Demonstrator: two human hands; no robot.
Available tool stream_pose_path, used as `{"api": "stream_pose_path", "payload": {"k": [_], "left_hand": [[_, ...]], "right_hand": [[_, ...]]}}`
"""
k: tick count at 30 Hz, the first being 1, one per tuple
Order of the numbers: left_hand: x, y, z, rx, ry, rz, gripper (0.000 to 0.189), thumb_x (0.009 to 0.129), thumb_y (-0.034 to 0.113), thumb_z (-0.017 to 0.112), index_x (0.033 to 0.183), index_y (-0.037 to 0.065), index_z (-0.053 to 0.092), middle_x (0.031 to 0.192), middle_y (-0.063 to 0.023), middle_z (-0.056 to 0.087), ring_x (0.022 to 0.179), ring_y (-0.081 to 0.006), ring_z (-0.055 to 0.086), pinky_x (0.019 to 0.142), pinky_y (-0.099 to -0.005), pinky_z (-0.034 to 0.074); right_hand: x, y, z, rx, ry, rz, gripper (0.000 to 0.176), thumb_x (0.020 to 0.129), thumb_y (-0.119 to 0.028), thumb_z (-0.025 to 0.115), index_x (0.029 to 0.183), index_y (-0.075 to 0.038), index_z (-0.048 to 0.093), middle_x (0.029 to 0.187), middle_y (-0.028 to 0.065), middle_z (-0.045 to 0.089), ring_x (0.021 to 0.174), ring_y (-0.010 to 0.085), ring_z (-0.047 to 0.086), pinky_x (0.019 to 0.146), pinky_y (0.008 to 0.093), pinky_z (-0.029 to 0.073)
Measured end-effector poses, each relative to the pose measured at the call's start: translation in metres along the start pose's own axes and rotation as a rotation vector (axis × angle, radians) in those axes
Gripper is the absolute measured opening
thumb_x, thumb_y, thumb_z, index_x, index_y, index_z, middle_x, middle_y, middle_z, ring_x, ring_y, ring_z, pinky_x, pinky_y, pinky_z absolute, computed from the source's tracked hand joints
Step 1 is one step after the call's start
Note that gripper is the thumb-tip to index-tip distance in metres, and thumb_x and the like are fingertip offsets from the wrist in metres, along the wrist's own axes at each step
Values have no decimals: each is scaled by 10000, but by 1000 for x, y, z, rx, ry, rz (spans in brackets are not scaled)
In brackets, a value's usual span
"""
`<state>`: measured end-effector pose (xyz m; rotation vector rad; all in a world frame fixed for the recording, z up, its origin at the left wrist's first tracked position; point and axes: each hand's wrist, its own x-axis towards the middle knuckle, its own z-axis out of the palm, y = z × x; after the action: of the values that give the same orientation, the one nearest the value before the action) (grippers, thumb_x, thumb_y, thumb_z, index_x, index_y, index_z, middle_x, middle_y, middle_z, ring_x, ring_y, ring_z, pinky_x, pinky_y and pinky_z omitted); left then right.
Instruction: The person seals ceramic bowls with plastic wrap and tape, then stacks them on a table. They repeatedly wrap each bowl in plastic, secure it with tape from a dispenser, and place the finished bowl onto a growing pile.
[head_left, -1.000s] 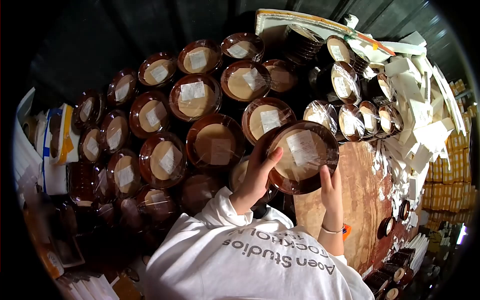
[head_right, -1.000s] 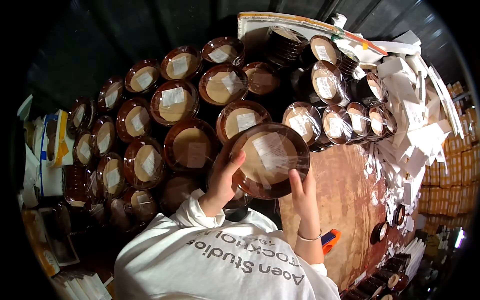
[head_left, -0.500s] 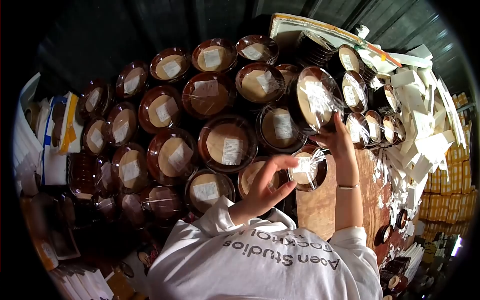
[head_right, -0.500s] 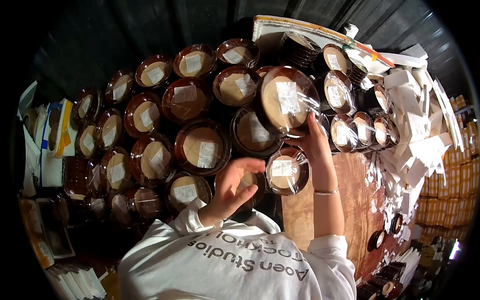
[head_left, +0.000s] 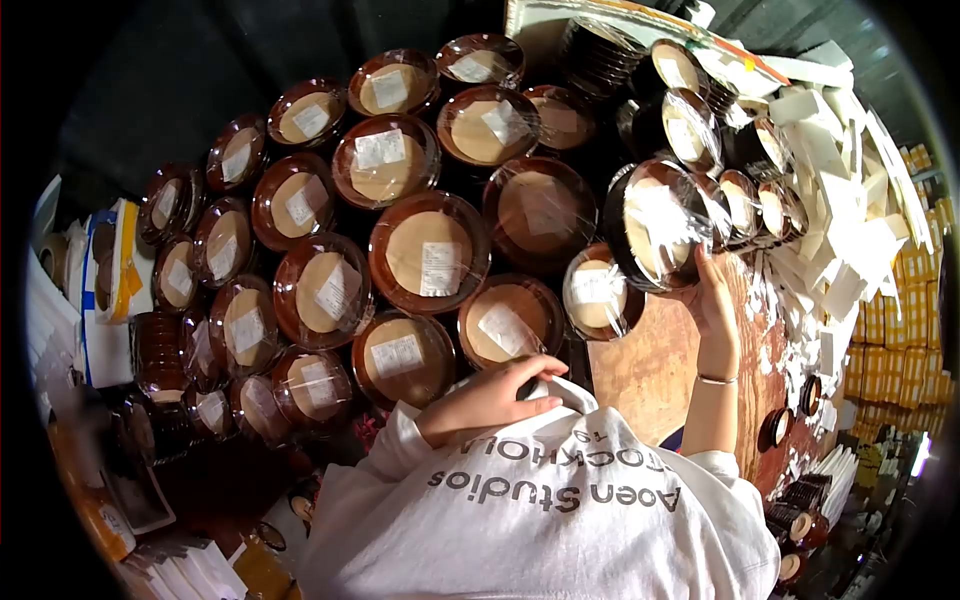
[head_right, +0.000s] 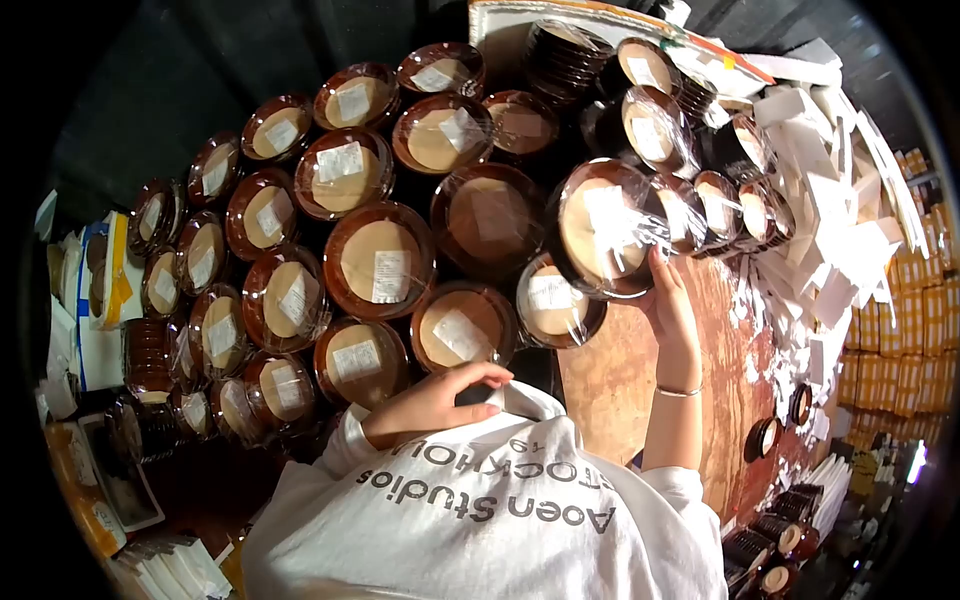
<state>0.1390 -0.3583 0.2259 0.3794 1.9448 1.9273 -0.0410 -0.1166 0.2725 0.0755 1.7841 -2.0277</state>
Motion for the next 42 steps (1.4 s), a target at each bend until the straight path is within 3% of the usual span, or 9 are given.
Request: {"api": "stream_pose_path", "payload": {"k": [17,25,28,33,34,37,38,41,42], "left_hand": [[31,-7,44,-52,12,-37,365,817,171,559,1121,-2,453,1081,-95,501,993,-163,488,868,-287,377],[16,-9,34,53,80,-61,356,794,270,587,1024,4,526,962,-106,576,848,-166,570,719,-277,442],[2,-14,30,-170,135,-159,348,812,254,574,1049,4,525,997,-86,577,909,-164,551,773,-277,437],[-32,-28,18,-328,212,-185,358,808,377,566,914,39,609,813,-59,608,720,-124,579,598,-245,457],[-39,-30,16,-321,177,-270,449,804,392,564,1026,4,522,861,-92,593,672,-109,570,558,-244,456],[-59,-6,27,-319,564,-299,609,798,400,568,1156,-32,332,927,-118,573,647,-91,559,548,-240,454],[-65,5,27,-310,612,-248,738,805,383,562,1219,-55,134,1006,-199,535,724,-186,591,623,-297,470],[-65,-9,34,313,985,65,743,817,361,549,1244,-58,108,1039,-256,507,868,-294,573,754,-345,442],[-72,-3,34,228,1058,-52,706,836,338,521,1259,-58,118,1080,-286,474,1000,-348,507,847,-356,386]], "right_hand": [[-25,60,-28,47,-71,118,490,890,-370,393,1161,37,370,1026,162,535,829,263,595,704,379,523],[-43,68,-19,78,43,102,350,896,-241,428,1132,17,423,1003,108,552,861,218,579,729,353,492],[-45,64,-5,54,-117,180,340,893,-254,437,1117,2,440,1018,68,543,914,170,548,760,309,469],[-44,77,36,-104,-330,266,386,886,-282,451,1165,-17,419,1033,64,543,921,159,539,752,303,466],[-42,82,39,-87,-354,278,400,886,-280,456,1194,-32,399,1035,48,529,912,142,527,743,294,464],[-48,88,50,-161,-308,280,426,876,-276,481,1228,-61,373,1058,34,499,960,128,485,736,273,442],[-50,86,57,-189,-346,242,446,872,-282,487,1232,-48,367,1077,40,486,965,119,466,765,254,414],[-60,67,101,-411,-438,98,442,891,-262,452,1229,3,346,1122,57,461,1004,137,417,888,242,312],[-61,62,115,-434,-537,59,425,898,-240,437,1226,14,342,1130,64,456,1022,143,399,906,244,289]]}}
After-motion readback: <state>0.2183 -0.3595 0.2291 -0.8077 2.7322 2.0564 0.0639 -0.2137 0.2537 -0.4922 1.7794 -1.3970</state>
